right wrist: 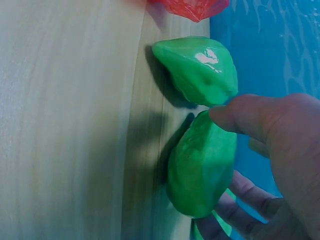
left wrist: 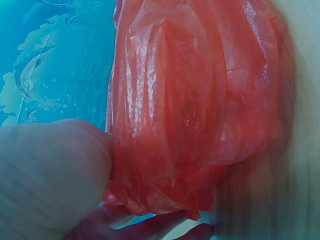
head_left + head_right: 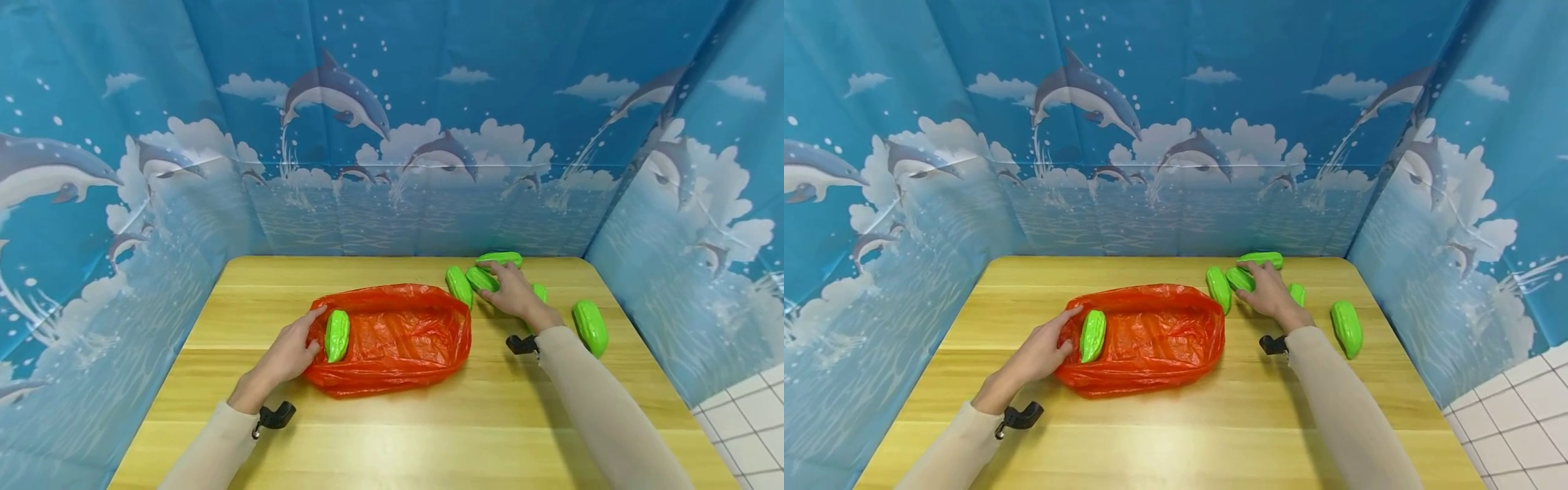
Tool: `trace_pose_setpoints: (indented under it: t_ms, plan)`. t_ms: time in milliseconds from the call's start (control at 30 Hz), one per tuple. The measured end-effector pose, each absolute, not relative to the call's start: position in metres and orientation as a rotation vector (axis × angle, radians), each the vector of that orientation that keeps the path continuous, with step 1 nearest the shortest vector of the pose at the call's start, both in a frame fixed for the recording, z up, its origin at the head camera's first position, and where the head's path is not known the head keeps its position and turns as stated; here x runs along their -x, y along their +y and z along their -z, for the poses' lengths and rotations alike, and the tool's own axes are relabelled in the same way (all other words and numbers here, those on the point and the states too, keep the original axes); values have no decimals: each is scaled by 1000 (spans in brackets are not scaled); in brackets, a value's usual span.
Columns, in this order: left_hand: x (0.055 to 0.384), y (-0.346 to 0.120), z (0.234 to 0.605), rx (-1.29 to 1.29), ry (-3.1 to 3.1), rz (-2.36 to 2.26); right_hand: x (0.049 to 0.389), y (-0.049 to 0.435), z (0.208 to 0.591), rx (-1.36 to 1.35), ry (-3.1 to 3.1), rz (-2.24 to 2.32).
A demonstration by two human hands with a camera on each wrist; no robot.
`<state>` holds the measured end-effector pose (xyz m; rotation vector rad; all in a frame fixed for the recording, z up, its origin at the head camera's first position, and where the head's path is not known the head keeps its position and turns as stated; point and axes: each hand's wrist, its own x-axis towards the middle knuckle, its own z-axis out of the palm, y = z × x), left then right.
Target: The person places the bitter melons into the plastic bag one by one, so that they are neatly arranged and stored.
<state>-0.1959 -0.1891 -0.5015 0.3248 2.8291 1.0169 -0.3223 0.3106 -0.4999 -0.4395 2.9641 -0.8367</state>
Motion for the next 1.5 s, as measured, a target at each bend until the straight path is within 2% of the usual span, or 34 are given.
trace_pose_setpoints:
  t_ms: [1500]
  plan:
    - [199,-189,501,-236,2820,-1045,327,306,516,461,3003,818]
